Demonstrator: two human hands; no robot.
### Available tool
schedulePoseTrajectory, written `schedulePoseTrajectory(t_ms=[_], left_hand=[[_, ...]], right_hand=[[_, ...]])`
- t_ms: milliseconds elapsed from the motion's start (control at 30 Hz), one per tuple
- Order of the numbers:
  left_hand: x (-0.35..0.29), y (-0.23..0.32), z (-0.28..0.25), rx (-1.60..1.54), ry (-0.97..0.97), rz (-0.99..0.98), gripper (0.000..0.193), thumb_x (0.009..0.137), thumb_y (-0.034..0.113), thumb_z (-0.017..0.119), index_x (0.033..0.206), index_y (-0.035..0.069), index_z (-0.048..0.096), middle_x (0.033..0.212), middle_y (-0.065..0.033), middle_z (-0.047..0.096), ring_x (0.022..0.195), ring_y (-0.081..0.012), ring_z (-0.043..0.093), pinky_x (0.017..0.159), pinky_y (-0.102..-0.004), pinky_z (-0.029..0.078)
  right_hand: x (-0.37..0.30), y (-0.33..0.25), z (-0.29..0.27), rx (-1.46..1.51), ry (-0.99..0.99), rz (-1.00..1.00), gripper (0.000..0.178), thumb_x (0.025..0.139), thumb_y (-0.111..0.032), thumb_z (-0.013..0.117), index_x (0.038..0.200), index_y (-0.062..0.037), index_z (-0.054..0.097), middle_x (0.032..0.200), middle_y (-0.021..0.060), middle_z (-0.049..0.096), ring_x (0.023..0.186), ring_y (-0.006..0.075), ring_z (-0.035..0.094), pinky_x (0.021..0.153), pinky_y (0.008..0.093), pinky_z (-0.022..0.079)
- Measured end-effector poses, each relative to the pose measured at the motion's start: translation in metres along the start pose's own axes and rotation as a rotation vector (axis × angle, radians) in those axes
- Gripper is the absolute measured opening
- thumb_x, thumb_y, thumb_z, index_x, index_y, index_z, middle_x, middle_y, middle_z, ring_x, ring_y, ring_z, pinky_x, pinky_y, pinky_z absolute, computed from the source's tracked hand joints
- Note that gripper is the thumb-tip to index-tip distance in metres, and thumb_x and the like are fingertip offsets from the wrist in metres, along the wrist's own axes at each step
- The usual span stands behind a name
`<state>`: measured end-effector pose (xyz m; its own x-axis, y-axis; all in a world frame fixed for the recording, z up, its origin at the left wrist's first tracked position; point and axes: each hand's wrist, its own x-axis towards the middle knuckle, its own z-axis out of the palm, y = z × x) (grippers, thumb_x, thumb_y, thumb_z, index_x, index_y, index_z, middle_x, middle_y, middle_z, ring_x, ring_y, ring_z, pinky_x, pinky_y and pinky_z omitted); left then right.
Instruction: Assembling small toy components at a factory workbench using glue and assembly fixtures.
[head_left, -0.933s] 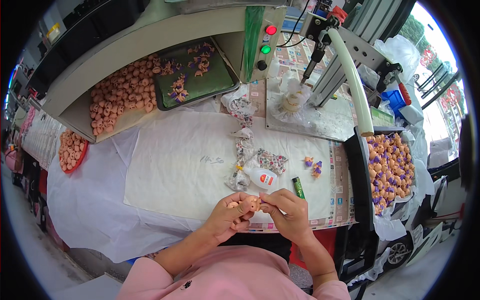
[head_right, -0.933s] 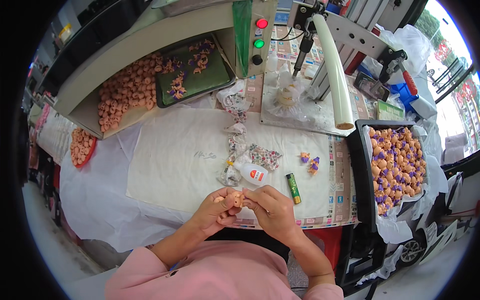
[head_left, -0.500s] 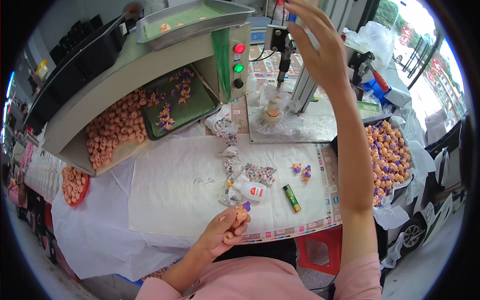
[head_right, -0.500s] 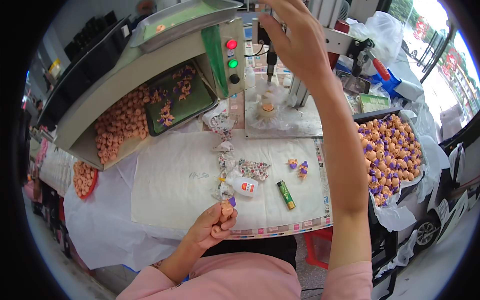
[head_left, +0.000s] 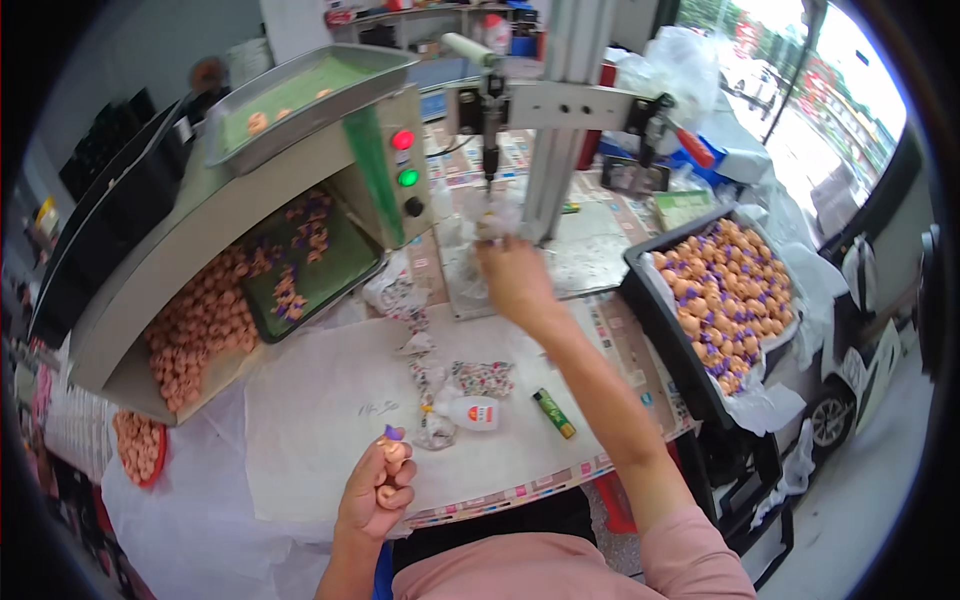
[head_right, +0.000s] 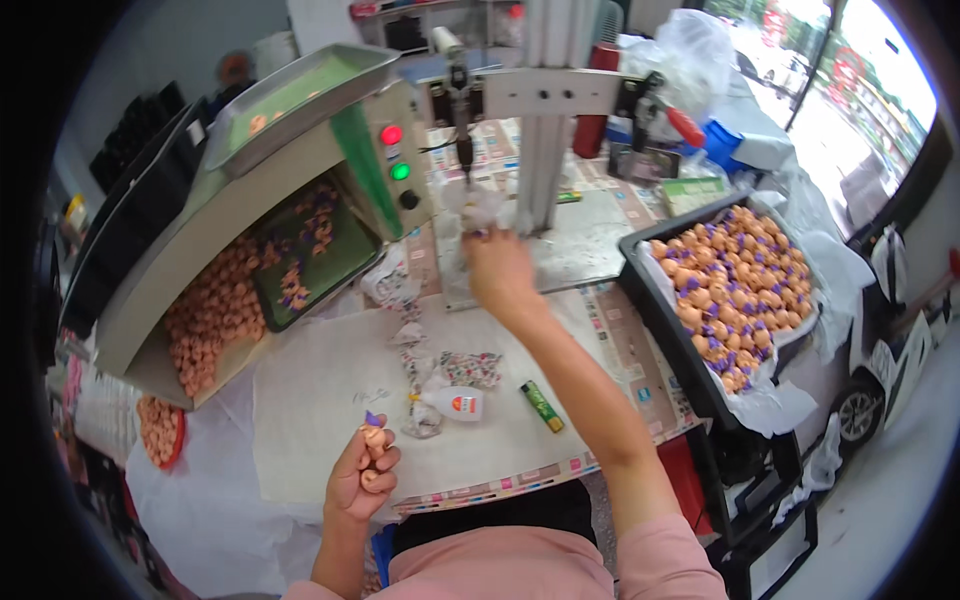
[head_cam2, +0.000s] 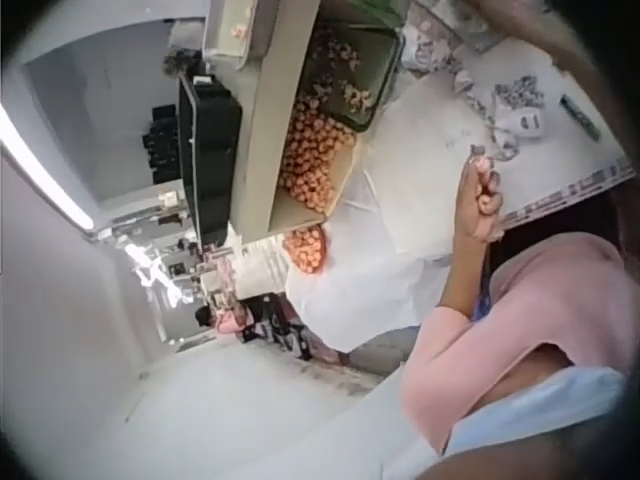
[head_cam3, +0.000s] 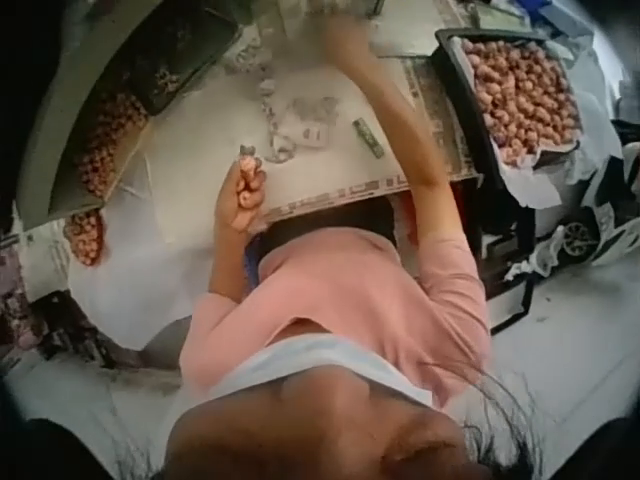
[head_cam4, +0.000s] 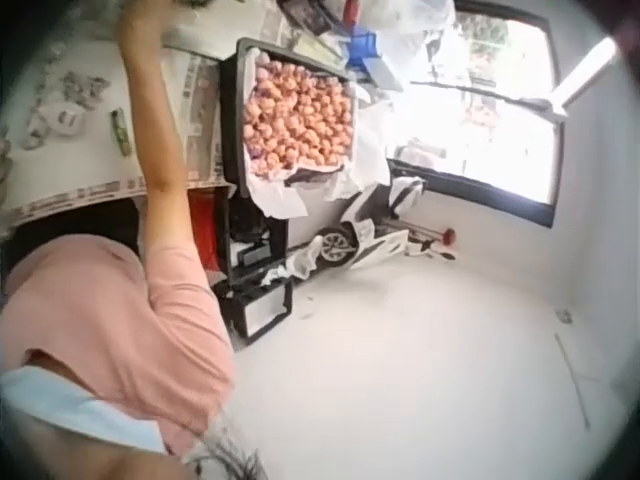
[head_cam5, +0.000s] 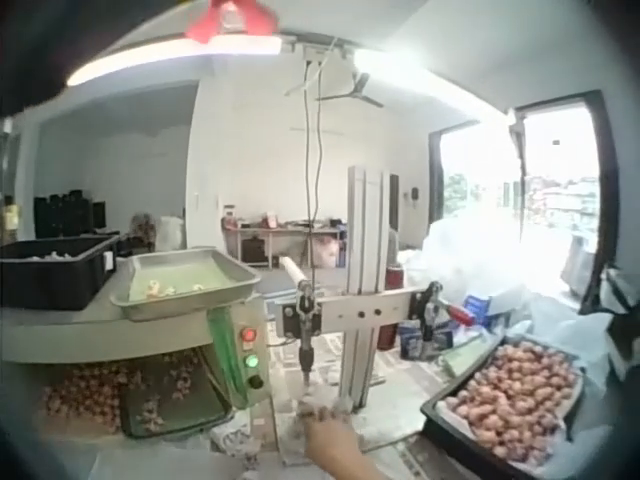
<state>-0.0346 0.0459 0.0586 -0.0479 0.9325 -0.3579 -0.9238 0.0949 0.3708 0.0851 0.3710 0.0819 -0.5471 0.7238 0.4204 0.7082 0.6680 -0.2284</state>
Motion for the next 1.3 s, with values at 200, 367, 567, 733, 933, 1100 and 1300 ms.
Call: schedulePoseTrajectory(t_ms=[200,367,567,733,933,1100,1300], left_hand=[[0.015,-0.015,0.011,-0.111,-0.05,-0.043,0.032,0.096,0.03,0.057,0.12,0.009,0.056,0.097,-0.0001,0.055,0.071,-0.0094,0.037,0.043,-0.0148,0.031],[0.016,0.0,0.001,-0.1,-0.009,-0.046,0.03,0.093,0.024,0.062,0.119,0.011,0.055,0.1,-0.0009,0.056,0.071,-0.0087,0.038,0.043,-0.0148,0.033],[0.036,0.023,0.009,0.134,0.01,0.056,0.029,0.095,0.025,0.059,0.121,0.014,0.054,0.097,-0.0008,0.053,0.072,-0.0093,0.041,0.044,-0.0152,0.033],[0.074,0.037,0.065,0.432,-0.023,0.023,0.021,0.097,0.021,0.055,0.115,0.011,0.053,0.092,0.0027,0.051,0.069,-0.0058,0.042,0.042,-0.0129,0.028],[0.175,0.051,0.108,0.68,0.038,0.05,0.019,0.093,0.023,0.062,0.106,0.009,0.06,0.083,0.0048,0.053,0.062,-0.0021,0.044,0.041,-0.015,0.027],[0.252,0.042,0.124,0.873,0.124,0.257,0.018,0.087,0.024,0.07,0.096,0.009,0.067,0.08,0.0041,0.053,0.063,-0.0025,0.045,0.044,-0.0195,0.03],[0.304,0.019,0.11,1.339,0.077,0.953,0.024,0.08,0.022,0.076,0.087,0.002,0.068,0.082,-0.0021,0.051,0.073,-0.0137,0.051,0.065,-0.0264,0.042]], right_hand=[[-0.015,0.022,-0.003,0.14,0.109,-0.155,0.025,0.082,-0.002,0.054,0.1,-0.0109,0.068,0.106,0.0156,0.061,0.103,0.0318,0.057,0.082,0.0398,0.05],[-0.051,0.071,-0.1,0.274,0.292,0.03,0.029,0.08,0.003,0.056,0.106,-0.0064,0.067,0.101,0.0159,0.062,0.093,0.0342,0.061,0.08,0.0361,0.05],[-0.111,0.217,-0.194,-0.367,0.129,0.507,0.024,0.084,-0.001,0.051,0.104,-0.0025,0.065,0.095,0.0235,0.063,0.087,0.0397,0.062,0.075,0.045,0.049],[-0.119,0.207,-0.208,-0.371,0.15,0.579,0.022,0.086,-0.001,0.05,0.101,-0.0017,0.065,0.09,0.0241,0.064,0.088,0.0396,0.062,0.075,0.0452,0.048],[-0.103,0.112,-0.201,0.059,0.261,0.31,0.017,0.087,-0.004,0.057,0.101,0.0003,0.066,0.088,0.0203,0.066,0.082,0.0355,0.064,0.072,0.0384,0.049],[-0.099,0.046,-0.192,0.291,0.003,0.108,0.015,0.086,-0.007,0.062,0.099,-0.0008,0.067,0.088,0.0174,0.067,0.08,0.0313,0.066,0.071,0.0356,0.051],[-0.096,0.027,-0.19,0.329,-0.12,0.008,0.016,0.086,-0.011,0.065,0.099,-0.003,0.068,0.087,0.0155,0.067,0.079,0.0332,0.065,0.07,0.0378,0.051]])
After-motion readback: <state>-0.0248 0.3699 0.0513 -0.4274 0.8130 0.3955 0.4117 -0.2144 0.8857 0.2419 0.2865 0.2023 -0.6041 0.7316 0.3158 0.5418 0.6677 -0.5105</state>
